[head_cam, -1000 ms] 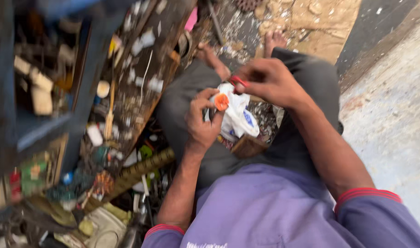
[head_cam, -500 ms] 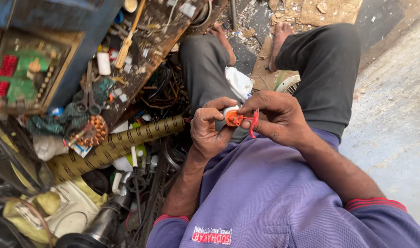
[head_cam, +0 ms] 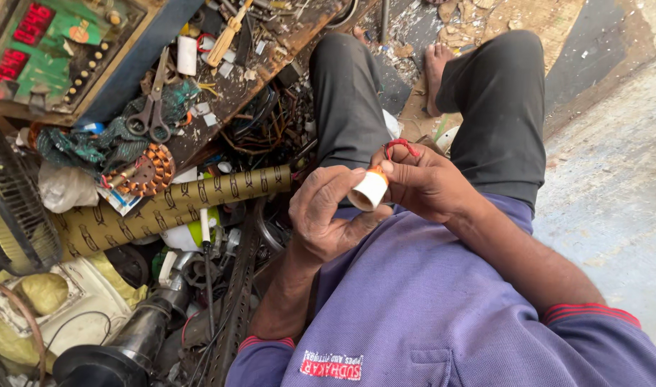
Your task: The person operates a blue motor winding machine, manually rotating a crank to wind copper wire onto a stator core. The person briefly pauses to handle a small white cylindrical object before resuming the winding process.
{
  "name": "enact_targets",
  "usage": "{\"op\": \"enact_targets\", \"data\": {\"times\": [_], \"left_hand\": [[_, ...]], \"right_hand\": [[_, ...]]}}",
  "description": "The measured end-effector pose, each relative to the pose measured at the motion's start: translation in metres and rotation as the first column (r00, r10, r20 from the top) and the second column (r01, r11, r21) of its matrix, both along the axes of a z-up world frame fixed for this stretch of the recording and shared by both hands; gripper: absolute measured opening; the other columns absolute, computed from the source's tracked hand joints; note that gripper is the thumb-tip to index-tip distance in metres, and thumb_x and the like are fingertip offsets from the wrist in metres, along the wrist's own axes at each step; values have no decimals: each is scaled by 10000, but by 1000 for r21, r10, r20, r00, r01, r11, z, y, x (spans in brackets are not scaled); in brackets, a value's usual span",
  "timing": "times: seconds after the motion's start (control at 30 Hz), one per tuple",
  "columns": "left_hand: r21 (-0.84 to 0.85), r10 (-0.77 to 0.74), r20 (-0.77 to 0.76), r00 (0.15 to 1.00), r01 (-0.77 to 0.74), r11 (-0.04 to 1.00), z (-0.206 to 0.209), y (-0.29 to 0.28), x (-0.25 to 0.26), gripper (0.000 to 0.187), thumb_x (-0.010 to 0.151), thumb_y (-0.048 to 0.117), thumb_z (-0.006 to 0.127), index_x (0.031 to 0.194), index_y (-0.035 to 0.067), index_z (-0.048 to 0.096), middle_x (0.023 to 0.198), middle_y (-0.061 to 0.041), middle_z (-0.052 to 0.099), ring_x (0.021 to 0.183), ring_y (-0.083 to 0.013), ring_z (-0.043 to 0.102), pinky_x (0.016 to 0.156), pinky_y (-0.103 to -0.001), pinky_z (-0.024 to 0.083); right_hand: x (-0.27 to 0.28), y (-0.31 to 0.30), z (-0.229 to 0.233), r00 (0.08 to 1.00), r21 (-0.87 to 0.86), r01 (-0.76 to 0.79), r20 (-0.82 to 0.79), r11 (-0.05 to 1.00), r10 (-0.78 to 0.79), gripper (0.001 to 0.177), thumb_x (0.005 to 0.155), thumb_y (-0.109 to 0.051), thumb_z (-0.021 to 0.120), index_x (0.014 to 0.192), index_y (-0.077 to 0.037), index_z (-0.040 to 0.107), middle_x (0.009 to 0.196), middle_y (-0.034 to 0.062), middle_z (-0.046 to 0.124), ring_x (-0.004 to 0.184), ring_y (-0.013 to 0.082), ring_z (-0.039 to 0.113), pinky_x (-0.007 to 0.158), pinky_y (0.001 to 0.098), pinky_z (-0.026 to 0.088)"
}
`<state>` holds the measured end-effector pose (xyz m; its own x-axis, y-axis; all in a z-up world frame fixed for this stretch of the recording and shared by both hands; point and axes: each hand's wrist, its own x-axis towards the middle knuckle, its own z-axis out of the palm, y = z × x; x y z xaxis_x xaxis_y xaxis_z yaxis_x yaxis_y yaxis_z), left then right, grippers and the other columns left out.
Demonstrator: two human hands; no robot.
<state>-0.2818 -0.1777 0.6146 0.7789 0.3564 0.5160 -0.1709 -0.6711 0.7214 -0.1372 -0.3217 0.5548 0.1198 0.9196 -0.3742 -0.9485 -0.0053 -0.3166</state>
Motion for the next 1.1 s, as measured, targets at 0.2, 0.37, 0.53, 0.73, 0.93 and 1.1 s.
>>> {"op": "enact_targets", "data": {"times": [0.2, 0.37, 0.53, 0.73, 0.93, 1.1], "left_hand": [[91, 57, 3, 998, -57, 994, 4, 9, 0, 581, 845, 469, 858, 1176, 36, 656, 1011, -75, 655, 856, -209, 700, 722, -333, 598], [139, 96, -21, 995, -92, 986, 7, 20, -7, 586, 852, 476, 869, 1164, 31, 651, 978, -79, 650, 817, -219, 679, 698, -342, 581], [192, 106, -65, 992, -92, 977, 8, 27, -8, 573, 863, 472, 876, 1152, 31, 651, 969, -71, 651, 803, -221, 666, 687, -353, 560], [176, 151, -103, 983, -131, 976, 8, 32, -1, 534, 863, 475, 868, 1112, 51, 659, 948, -53, 661, 814, -211, 683, 704, -352, 572], [161, 135, -108, 985, -117, 980, 8, 33, 6, 519, 866, 471, 871, 1093, 59, 653, 948, -57, 654, 832, -223, 691, 714, -356, 575], [154, 95, -78, 992, -82, 985, 2, 29, 10, 542, 875, 481, 834, 1115, 31, 650, 966, -72, 642, 829, -209, 692, 697, -337, 583]], "right_hand": [[-14, 19, -14, 989, -18, -95, -119, 995, 92, 176, 1006, -82, 666, 1153, -7, 602, 1029, 49, 674, 966, 166, 672, 892, 321, 556], [-23, 31, -23, 973, 35, -131, -188, 991, 135, 187, 1000, -73, 655, 1158, 8, 594, 1040, 61, 680, 968, 183, 685, 899, 335, 570], [-19, 41, -20, 972, 10, -174, -158, 985, 173, 181, 1014, -105, 652, 1150, 6, 607, 1039, 68, 684, 958, 181, 687, 889, 329, 571], [-14, 47, -20, 960, -17, -193, -209, 981, 185, 304, 1034, -283, 612, 1109, 10, 644, 1000, 123, 715, 914, 222, 716, 828, 351, 597], [-11, 42, -28, 958, 8, -178, -229, 984, 175, 274, 1084, -230, 627, 1172, 30, 637, 1060, 117, 695, 985, 207, 698, 888, 348, 590], [-11, 42, -34, 948, 69, -165, -265, 984, 178, 267, 1061, -207, 630, 1177, 33, 627, 1078, 118, 692, 1000, 209, 696, 912, 348, 589]]}}
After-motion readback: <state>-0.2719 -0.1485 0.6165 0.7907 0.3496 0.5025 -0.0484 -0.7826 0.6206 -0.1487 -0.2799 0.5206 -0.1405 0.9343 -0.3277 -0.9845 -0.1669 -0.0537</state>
